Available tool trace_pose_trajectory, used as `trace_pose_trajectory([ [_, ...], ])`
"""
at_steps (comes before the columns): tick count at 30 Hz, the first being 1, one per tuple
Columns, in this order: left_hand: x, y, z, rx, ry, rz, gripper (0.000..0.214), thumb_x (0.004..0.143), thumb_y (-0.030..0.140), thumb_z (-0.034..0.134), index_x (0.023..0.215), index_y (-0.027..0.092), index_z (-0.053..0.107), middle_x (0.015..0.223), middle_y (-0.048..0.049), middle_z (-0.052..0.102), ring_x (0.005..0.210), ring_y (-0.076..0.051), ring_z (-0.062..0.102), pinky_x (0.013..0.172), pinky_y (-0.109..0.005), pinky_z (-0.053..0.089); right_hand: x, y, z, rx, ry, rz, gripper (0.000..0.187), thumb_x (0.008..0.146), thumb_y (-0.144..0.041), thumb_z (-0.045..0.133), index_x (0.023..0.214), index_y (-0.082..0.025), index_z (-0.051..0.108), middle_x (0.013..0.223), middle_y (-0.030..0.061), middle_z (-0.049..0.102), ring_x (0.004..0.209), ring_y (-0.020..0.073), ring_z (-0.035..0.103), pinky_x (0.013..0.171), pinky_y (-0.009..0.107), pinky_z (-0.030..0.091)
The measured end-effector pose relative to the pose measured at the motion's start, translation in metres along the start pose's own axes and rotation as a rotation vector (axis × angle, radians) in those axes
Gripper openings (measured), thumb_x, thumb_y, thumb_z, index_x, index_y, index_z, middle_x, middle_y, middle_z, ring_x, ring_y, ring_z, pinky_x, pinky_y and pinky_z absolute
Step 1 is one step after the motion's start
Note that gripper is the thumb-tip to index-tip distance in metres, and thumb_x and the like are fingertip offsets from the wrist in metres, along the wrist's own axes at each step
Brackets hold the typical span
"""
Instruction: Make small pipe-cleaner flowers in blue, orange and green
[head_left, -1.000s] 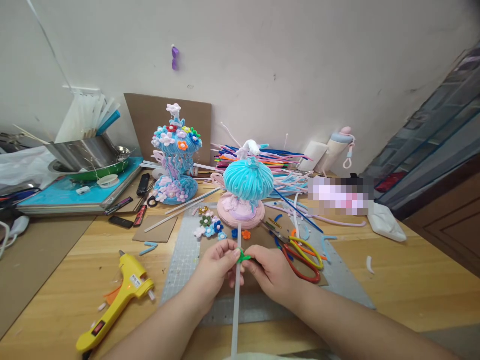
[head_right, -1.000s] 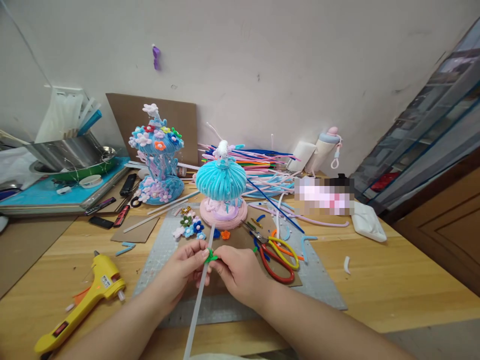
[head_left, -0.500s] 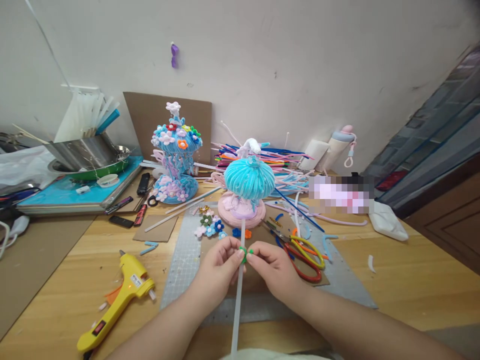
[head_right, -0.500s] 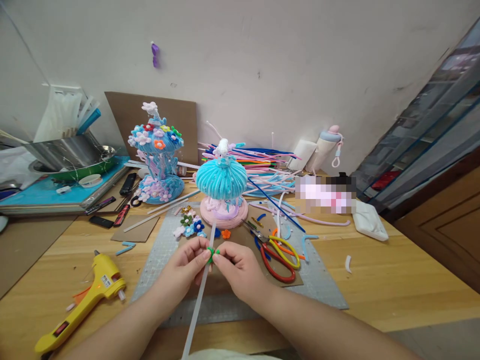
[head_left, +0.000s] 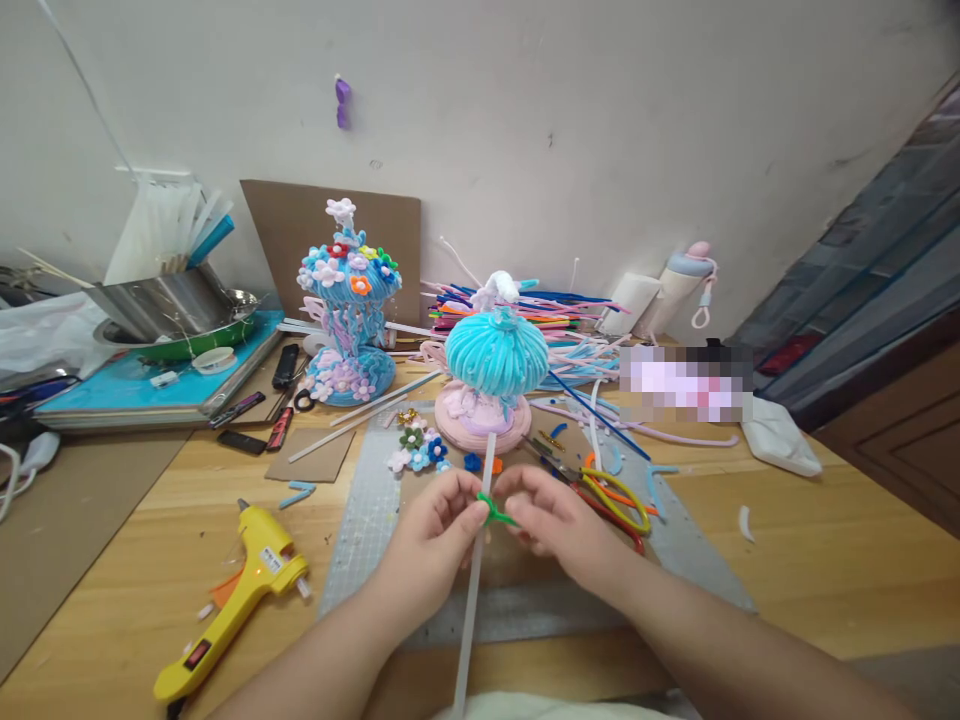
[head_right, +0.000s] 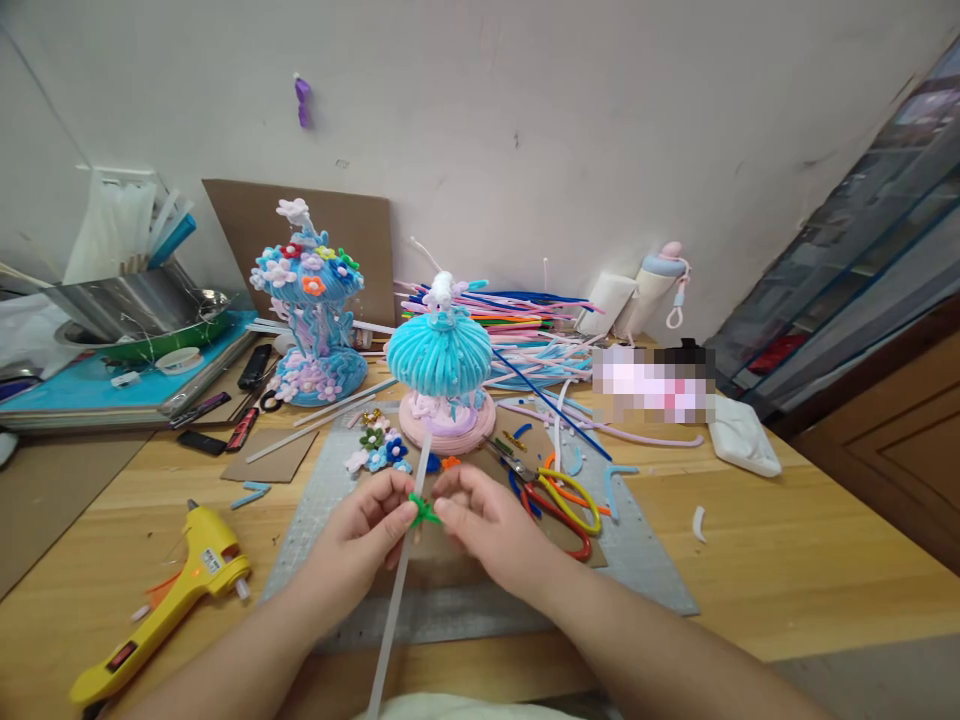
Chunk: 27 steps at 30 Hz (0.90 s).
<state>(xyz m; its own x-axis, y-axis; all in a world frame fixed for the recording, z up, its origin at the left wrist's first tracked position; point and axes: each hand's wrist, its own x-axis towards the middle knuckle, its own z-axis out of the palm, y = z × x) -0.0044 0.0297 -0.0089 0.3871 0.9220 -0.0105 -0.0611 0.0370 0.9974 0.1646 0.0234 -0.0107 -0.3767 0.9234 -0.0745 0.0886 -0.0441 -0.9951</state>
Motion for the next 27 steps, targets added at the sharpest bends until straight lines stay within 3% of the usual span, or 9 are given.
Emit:
trace_pose_trajectory([
  [2,0.002,0.0,0.0,-0.068,0.008,-0.07,0.024,0.079,0.039,0.056,0.084,0.017,0.048,0.057,0.0069,0.045,0.041,-0.005,0.033,0.038,-0.017,0.028,-0.005,-0.001,0.002,-0.422,0.084,-0.283,0.014,0.083,-0.026,0.052,0.095,-0.019,0.052,0.079,0.002,0.057,0.068,0.0128,0.05,0.06,0.024,0.036],
  [4,0.004,-0.001,-0.001,-0.103,0.0,-0.1,0.027,0.077,0.041,0.058,0.083,0.017,0.048,0.055,0.0065,0.048,0.039,-0.005,0.034,0.037,-0.016,0.028,-0.007,0.0,0.002,-0.733,0.067,-0.467,0.01,0.086,-0.02,0.047,0.093,-0.018,0.054,0.083,0.0047,0.059,0.075,0.0154,0.052,0.066,0.026,0.037],
  [9,0.003,-0.001,0.0,-0.123,-0.025,-0.147,0.029,0.075,0.043,0.06,0.081,0.017,0.048,0.054,0.0049,0.052,0.038,-0.005,0.039,0.037,-0.017,0.032,-0.005,0.005,0.0,-0.957,0.064,-0.613,0.016,0.089,-0.012,0.038,0.086,-0.017,0.054,0.075,0.0057,0.058,0.069,0.0156,0.051,0.061,0.026,0.034],
  [13,0.0,0.001,0.002,-0.112,-0.041,-0.139,0.025,0.078,0.039,0.059,0.083,0.017,0.048,0.055,0.0064,0.048,0.04,-0.005,0.034,0.039,-0.016,0.027,-0.004,0.004,0.003,-0.7,0.068,-0.525,0.017,0.087,-0.017,0.043,0.073,-0.017,0.053,0.066,0.0013,0.05,0.061,0.0126,0.044,0.057,0.025,0.031],
  [16,-0.003,0.001,0.002,-0.037,-0.037,-0.021,0.017,0.081,0.033,0.056,0.084,0.017,0.05,0.065,0.0041,0.048,0.056,-0.007,0.042,0.052,-0.018,0.034,0.001,0.004,0.004,-0.219,0.043,-0.234,0.017,0.083,-0.025,0.05,0.067,-0.017,0.051,0.057,-0.003,0.043,0.051,0.0089,0.036,0.048,0.021,0.027],
  [20,-0.004,-0.001,0.0,0.162,-0.04,0.113,0.011,0.086,0.029,0.05,0.086,0.018,0.053,0.075,0.0006,0.052,0.071,-0.011,0.047,0.065,-0.022,0.037,0.012,0.007,-0.002,0.512,-0.289,0.346,0.017,0.075,-0.029,0.054,0.072,-0.019,0.041,0.049,-0.0108,0.025,0.038,0.0039,0.008,0.038,0.017,0.009],
  [22,-0.002,-0.003,-0.001,0.141,-0.026,0.102,0.013,0.085,0.03,0.052,0.084,0.018,0.053,0.074,0.0006,0.053,0.071,-0.012,0.048,0.065,-0.022,0.038,0.014,0.007,-0.004,0.597,-0.4,0.465,0.018,0.076,-0.031,0.054,0.074,-0.02,0.039,0.052,-0.011,0.025,0.039,0.0033,0.006,0.038,0.017,0.007],
  [24,0.001,-0.003,-0.001,0.009,0.0,0.025,0.017,0.081,0.034,0.056,0.083,0.018,0.051,0.069,0.0021,0.052,0.064,-0.01,0.048,0.059,-0.02,0.038,0.012,0.006,-0.003,0.452,-0.32,0.35,0.017,0.08,-0.033,0.051,0.076,-0.019,0.042,0.054,-0.0089,0.033,0.038,0.0036,0.013,0.038,0.017,0.011],
  [27,0.006,-0.003,-0.002,-0.149,0.011,-0.125,0.03,0.073,0.043,0.063,0.081,0.018,0.049,0.058,0.0059,0.049,0.043,-0.005,0.036,0.043,-0.017,0.028,0.004,0.004,0.0,-0.093,-0.073,-0.073,0.01,0.083,-0.027,0.048,0.081,-0.017,0.049,0.065,-0.0025,0.046,0.048,0.0076,0.034,0.045,0.02,0.025],
])
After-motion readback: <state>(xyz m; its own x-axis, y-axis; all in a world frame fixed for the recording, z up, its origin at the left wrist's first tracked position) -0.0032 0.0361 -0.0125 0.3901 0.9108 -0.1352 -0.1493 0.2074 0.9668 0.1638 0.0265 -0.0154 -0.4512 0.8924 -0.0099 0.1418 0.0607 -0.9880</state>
